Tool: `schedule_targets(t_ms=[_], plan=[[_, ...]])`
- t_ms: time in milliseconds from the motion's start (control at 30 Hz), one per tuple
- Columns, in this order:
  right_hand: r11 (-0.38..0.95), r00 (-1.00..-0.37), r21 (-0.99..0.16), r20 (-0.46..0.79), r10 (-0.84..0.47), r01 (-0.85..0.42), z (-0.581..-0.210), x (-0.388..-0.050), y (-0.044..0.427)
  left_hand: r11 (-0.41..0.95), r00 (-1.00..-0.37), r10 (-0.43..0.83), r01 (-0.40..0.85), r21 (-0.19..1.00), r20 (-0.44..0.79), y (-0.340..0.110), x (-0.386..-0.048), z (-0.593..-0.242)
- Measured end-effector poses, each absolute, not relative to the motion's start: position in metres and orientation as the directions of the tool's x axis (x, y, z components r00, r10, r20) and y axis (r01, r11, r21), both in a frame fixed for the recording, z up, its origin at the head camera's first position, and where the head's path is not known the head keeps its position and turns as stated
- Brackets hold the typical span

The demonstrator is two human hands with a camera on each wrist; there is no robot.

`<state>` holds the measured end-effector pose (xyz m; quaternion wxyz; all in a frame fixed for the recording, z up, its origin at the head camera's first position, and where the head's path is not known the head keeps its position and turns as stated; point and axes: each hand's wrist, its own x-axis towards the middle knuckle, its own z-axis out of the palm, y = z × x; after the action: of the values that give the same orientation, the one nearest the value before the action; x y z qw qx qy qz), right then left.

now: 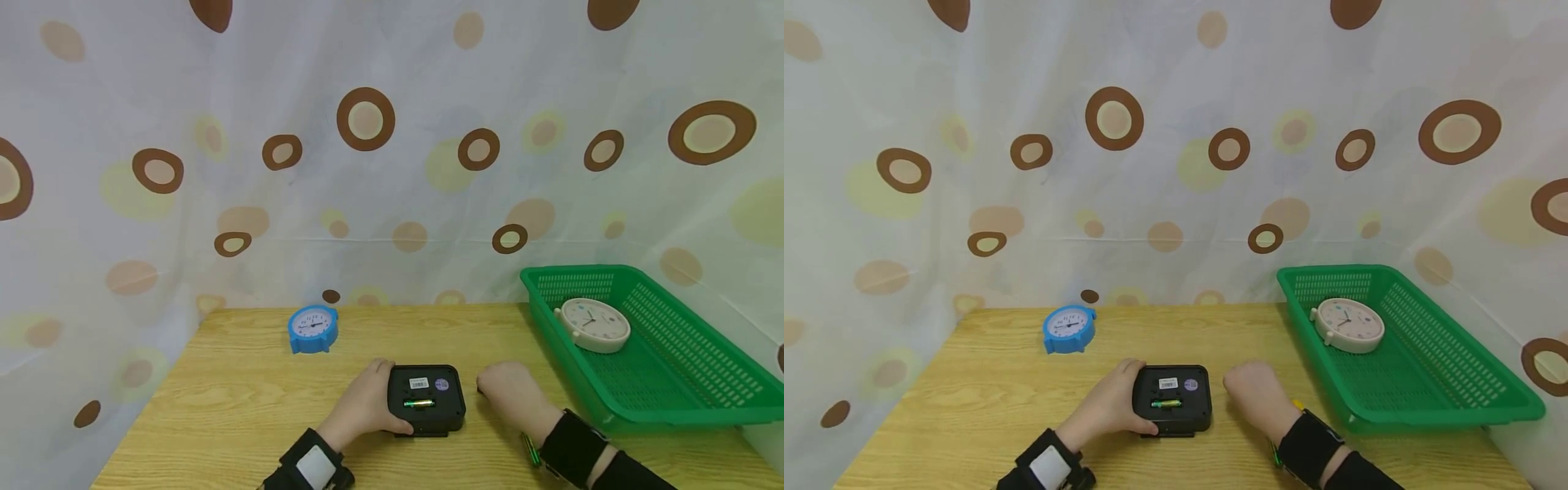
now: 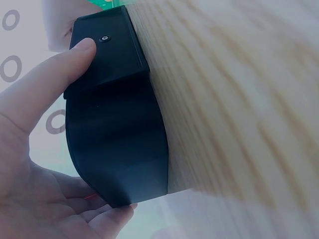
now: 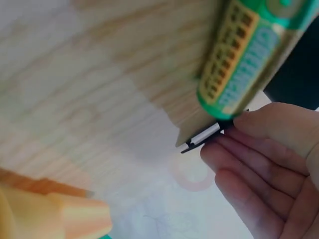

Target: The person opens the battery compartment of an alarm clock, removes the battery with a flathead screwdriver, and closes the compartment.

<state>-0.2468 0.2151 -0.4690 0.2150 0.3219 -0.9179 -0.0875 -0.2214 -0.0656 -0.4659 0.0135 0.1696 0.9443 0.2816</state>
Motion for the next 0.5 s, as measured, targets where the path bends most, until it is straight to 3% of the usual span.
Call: schedule_targets(t_ms=[333,500], plan=[[0.824,-0.787,0.145,0.243,-0.567,-0.548,-0.461,-0.252,0.217,0.782,-0.942,0.327,0.311,0.54,0.068,-0.065,-0.221,-0.466],[0.821,-0.785,0.129,0.243,-0.57,-0.557,-0.458,-0.254,0.218,0.781,-0.941,0.331,0.315,0.539,0.069,-0.065,-0.221,-0.467]])
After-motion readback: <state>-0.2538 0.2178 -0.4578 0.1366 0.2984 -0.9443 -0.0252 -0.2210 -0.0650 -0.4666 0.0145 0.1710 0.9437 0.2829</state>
